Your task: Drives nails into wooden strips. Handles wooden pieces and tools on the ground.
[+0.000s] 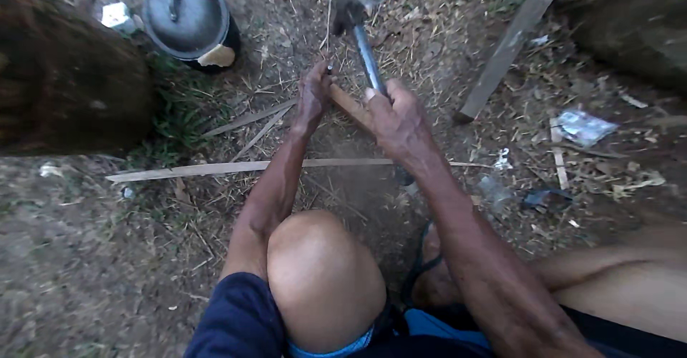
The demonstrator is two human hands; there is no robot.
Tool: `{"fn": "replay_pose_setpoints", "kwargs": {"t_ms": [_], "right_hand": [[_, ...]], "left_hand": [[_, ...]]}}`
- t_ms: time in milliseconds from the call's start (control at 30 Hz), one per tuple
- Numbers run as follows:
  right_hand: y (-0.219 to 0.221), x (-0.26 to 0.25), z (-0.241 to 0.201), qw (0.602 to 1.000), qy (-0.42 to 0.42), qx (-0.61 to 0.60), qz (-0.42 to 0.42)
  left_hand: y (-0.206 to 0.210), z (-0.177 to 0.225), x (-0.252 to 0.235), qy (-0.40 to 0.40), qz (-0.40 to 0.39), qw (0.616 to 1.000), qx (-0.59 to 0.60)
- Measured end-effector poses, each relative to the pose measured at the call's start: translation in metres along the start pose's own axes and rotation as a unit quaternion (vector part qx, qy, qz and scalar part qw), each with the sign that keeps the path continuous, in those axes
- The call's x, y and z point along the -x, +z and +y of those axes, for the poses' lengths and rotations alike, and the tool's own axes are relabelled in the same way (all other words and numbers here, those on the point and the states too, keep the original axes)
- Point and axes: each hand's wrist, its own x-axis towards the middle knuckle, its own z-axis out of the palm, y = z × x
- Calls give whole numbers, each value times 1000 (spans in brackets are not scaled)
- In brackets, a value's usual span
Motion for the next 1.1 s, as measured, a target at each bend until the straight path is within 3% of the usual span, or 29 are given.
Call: {"fn": "replay_pose_setpoints", "kwargs": {"t_ms": [100, 167, 200, 267, 333, 500, 633, 733, 867, 1033, 1100], "right_hand": [[-1, 3, -12, 993, -83, -17, 81], [13, 0, -5, 990, -89, 13, 107], [23, -4, 5, 993, -63, 45, 86], [32, -19, 23, 993, 33, 112, -34], [25, -31, 24, 985, 61, 133, -92], [9, -7, 8, 995, 21, 97, -29], [1, -7, 11, 998, 30, 62, -10], [5, -6, 18, 1000, 6, 30, 7], [19, -3, 24, 1000, -23, 1, 8], [38, -9, 45, 995, 25, 75, -58], [35, -15, 44, 993, 27, 83, -75]], "left_hand": [[1, 0, 1, -2, 3, 1000, 10], [-1, 3, 1, -7, 1, 1000, 9], [-1, 5, 2, -13, -1, 1000, 9], [1, 6, 2, -23, 2, 1000, 14], [3, 3, -2, -16, 4, 1000, 20], [0, 2, -1, -19, -17, 999, 23], [5, 25, 38, -101, 1, 994, 39], [30, 48, 73, -184, -85, 978, 42], [40, 69, 87, -214, -203, 955, 15], [59, 41, 86, -172, -172, 967, 81], [64, 38, 82, -198, -159, 963, 91]]}}
